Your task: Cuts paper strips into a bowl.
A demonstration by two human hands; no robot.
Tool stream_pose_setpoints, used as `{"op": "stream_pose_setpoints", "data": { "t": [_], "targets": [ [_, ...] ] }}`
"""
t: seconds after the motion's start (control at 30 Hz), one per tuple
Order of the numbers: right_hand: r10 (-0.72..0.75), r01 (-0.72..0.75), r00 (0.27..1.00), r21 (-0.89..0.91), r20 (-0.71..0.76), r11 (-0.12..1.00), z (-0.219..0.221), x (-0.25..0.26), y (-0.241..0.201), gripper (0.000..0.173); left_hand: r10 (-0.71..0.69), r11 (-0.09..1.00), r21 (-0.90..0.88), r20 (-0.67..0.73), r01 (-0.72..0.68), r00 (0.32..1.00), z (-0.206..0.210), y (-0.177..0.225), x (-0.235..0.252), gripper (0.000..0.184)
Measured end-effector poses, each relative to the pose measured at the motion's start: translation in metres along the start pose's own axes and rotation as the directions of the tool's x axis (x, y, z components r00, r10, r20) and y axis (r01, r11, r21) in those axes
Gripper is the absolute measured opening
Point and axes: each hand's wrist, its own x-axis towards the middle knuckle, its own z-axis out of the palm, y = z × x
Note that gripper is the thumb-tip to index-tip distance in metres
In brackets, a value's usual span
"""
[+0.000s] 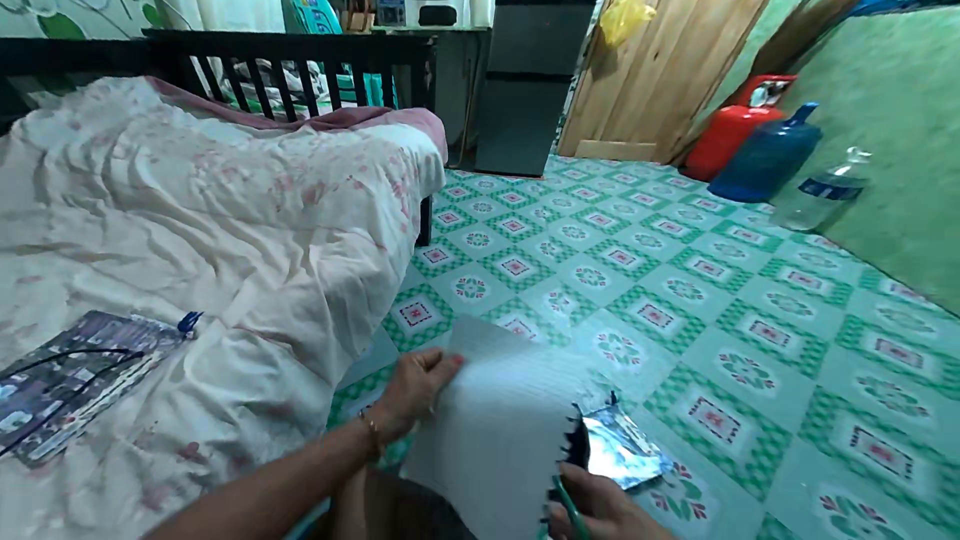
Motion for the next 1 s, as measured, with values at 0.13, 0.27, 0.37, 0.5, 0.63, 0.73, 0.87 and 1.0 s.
{"op": "stream_pose_setpoints", "data": {
  "t": [0.13,0.27,0.37,0.5,0.63,0.73,0.87,1.0],
  "targets": [
    [0.051,-0.051,0.998,0.003,0.045,0.999,-0.006,0.004,0.002,0.044,0.053,0.958,0.278,0.093,-0.077,0.994,-0.026,-0.001,0.005,0.022],
    [0.030,-0.041,0.991,0.082,0.132,0.996,-0.011,0.006,0.018,0.065,0.096,0.977,0.192,-0.009,-0.093,0.995,-0.043,-0.001,-0.014,0.015],
    [0.004,-0.013,0.987,0.053,0.160,0.999,-0.011,0.008,0.020,0.078,-0.007,0.998,0.063,-0.127,0.015,0.992,-0.049,-0.011,-0.021,0.012],
    [-0.022,0.023,0.991,-0.002,0.135,1.000,-0.010,0.010,0.013,0.081,-0.172,0.982,-0.114,-0.239,0.148,0.956,-0.047,-0.032,-0.020,0.009],
    [0.033,-0.028,0.997,-0.071,0.070,0.997,-0.011,0.011,0.009,0.072,-0.218,0.974,-0.097,-0.138,0.206,0.966,-0.038,-0.029,-0.022,0.011],
    [0.063,-0.054,0.995,-0.121,0.072,0.991,-0.010,0.013,0.007,0.069,-0.233,0.969,-0.119,-0.119,0.219,0.965,-0.034,-0.032,-0.021,0.010],
    [0.077,-0.065,0.994,-0.160,0.073,0.985,-0.008,0.015,0.007,0.065,-0.302,0.947,-0.152,-0.122,0.283,0.945,-0.031,-0.035,-0.022,0.011],
    [0.051,-0.048,0.999,-0.118,0.014,0.992,-0.006,0.016,0.010,0.054,-0.326,0.940,-0.133,-0.086,0.314,0.941,-0.027,-0.038,-0.025,0.011]
  ]
}}
